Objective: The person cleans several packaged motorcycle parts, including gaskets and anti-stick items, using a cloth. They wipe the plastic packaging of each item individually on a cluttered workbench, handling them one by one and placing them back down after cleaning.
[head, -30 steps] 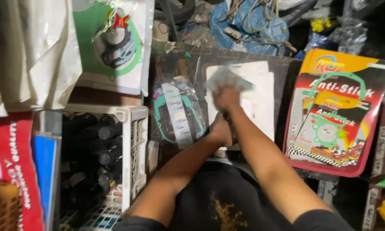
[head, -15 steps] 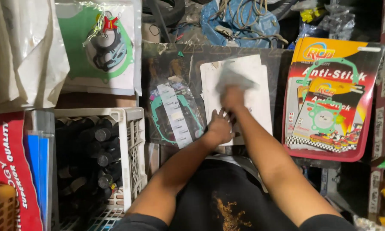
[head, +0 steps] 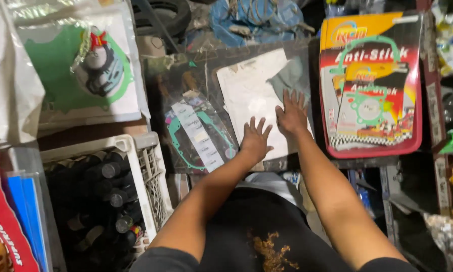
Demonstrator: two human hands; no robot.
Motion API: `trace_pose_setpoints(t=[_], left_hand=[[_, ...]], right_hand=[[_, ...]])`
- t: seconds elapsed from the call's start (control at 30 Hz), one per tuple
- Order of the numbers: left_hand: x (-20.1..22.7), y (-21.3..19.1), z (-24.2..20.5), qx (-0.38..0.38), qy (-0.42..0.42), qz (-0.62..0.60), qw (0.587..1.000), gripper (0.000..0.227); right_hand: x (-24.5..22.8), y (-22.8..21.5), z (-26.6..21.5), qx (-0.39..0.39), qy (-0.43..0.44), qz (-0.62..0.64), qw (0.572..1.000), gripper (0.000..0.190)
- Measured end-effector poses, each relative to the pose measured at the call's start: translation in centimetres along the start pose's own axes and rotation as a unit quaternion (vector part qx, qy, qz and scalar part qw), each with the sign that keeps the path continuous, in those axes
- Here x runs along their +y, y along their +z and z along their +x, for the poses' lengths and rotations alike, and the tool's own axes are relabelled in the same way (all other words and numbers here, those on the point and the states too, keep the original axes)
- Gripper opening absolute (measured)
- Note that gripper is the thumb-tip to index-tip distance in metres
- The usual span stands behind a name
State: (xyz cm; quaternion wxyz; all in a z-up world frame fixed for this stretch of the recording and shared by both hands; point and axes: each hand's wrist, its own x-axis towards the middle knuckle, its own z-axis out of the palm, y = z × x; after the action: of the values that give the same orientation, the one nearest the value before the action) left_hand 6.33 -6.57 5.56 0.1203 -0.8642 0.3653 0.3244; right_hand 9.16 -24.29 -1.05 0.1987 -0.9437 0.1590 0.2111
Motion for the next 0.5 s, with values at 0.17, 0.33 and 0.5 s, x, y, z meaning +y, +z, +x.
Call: trace_pose_setpoints(t=[0.17,0.33,0.5], left_hand=[[1.3,2.4,0.2,-0.001,-0.009,-0.067,0.998,0.072],[3.0,4.5,2.0,0.078,-0.016,-0.182,0.980,0.042],[4.9,8.5,-0.3,0.223,0.083,-0.224,0.945,0.042]], right_hand=[[-4.0,0.3,-3.0,-0.048,-0.113,0.005,0.992,0.044],[-8.4,-1.7,-5.0,-0.194,-0.306,-0.120,0.924,0.059],[-7.5,0.4,-3.5,-0.043,-0.209,-0.198,0.957,0.057]])
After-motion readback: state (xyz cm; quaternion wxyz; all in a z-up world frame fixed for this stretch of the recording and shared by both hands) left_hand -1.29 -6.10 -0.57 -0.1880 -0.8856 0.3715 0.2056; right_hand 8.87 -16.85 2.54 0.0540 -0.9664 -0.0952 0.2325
